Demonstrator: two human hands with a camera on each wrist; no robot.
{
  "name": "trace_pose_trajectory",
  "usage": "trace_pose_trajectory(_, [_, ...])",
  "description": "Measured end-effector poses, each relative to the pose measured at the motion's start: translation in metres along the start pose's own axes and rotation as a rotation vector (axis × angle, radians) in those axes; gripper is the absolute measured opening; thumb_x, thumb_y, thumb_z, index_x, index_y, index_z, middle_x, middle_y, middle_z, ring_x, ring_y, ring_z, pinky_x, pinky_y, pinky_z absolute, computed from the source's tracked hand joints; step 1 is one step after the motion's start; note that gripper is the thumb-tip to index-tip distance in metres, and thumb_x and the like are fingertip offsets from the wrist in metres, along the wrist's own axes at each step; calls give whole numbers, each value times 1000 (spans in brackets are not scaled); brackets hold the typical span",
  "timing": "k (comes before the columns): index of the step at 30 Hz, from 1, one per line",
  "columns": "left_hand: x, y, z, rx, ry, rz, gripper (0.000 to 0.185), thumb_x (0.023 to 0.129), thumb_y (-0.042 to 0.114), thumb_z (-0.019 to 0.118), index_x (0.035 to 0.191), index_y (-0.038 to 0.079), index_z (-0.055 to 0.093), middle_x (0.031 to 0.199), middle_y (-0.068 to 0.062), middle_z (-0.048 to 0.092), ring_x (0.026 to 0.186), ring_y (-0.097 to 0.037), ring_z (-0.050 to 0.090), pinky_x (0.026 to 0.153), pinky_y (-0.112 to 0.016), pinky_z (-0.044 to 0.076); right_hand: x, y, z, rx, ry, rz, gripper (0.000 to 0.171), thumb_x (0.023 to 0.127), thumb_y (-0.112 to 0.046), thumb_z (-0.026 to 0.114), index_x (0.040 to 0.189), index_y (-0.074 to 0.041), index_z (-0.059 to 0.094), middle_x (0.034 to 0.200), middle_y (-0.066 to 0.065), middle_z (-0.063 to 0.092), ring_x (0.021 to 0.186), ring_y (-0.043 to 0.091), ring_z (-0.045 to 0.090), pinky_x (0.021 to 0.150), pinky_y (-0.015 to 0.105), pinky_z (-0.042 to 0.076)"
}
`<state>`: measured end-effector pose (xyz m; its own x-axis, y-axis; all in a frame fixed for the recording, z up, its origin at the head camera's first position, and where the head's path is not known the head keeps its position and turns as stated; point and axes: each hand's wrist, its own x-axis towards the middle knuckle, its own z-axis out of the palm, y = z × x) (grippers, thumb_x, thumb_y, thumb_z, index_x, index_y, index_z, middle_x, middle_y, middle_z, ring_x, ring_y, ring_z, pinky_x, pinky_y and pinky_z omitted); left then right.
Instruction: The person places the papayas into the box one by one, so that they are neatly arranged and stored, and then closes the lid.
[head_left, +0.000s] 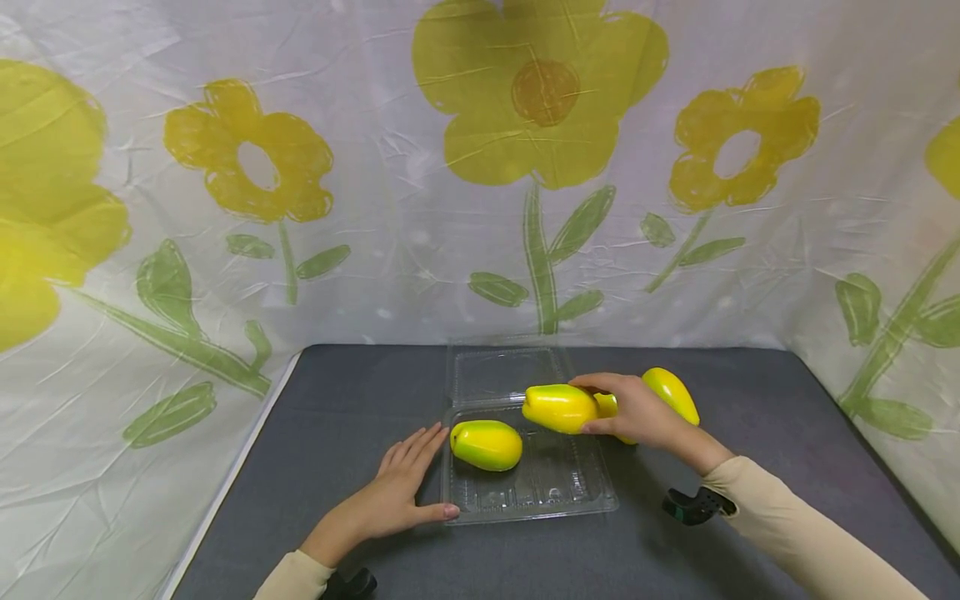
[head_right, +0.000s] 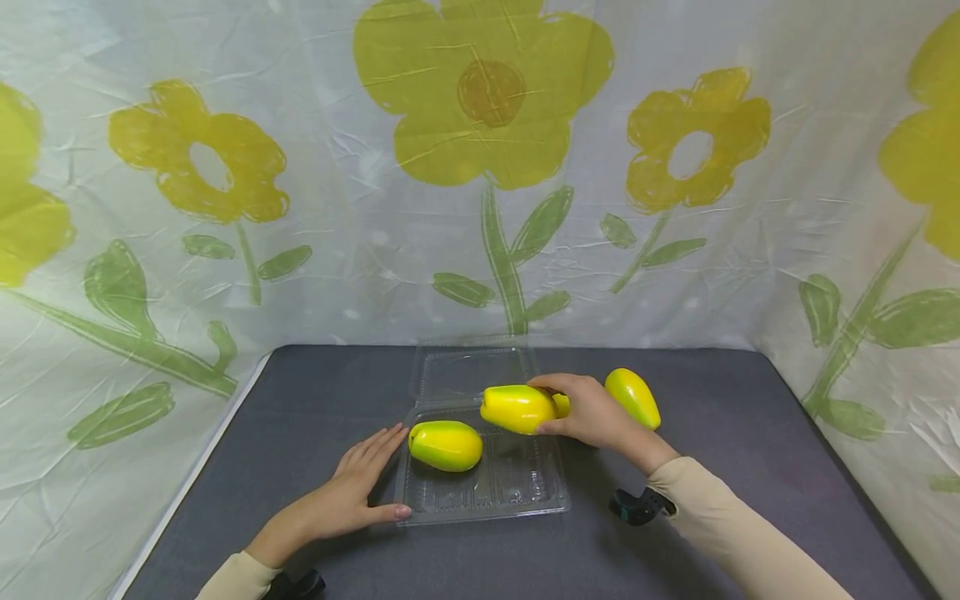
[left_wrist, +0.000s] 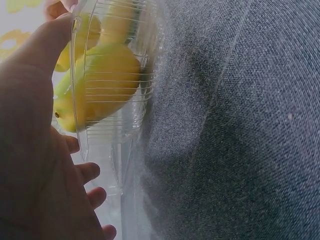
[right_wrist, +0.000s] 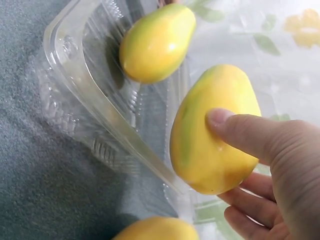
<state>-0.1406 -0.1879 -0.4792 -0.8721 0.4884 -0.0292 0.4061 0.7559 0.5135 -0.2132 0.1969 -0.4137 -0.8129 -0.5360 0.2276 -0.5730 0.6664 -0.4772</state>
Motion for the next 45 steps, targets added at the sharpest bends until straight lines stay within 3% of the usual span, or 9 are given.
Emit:
trace_pose_trajectory(20, [0, -1, 1, -12, -6, -11, 106, 83, 63, 68, 161, 17, 12, 168, -13, 13, 154, -41, 13, 116, -72, 9, 2, -1, 17, 22, -19, -9, 62, 77, -30, 85, 133, -15, 62, 126, 0, 69, 109, 20, 64, 94, 45, 52])
trace_pose_trajectory(33, [2, -5, 3, -14, -28, -19, 107, 82, 69, 64, 161, 24, 7, 169, -7, 8, 155, -36, 10, 118, -70, 8, 4, -1, 28, -26, -26, -35, 63, 79, -31, 84, 135, -12, 60, 127, 2, 68, 106, 18, 64, 90, 39, 54])
trace_pose_trajectory(45, [1, 0, 0, -15, -25, -9, 105, 85, 65, 65, 161, 19, 9, 169, -9, 10, 155, -38, 11, 117, -70, 9, 2, -1, 34, -81, -35, -42, 65, 79, -32, 83, 136, -11, 59, 127, 2, 67, 107, 18, 64, 90, 40, 54])
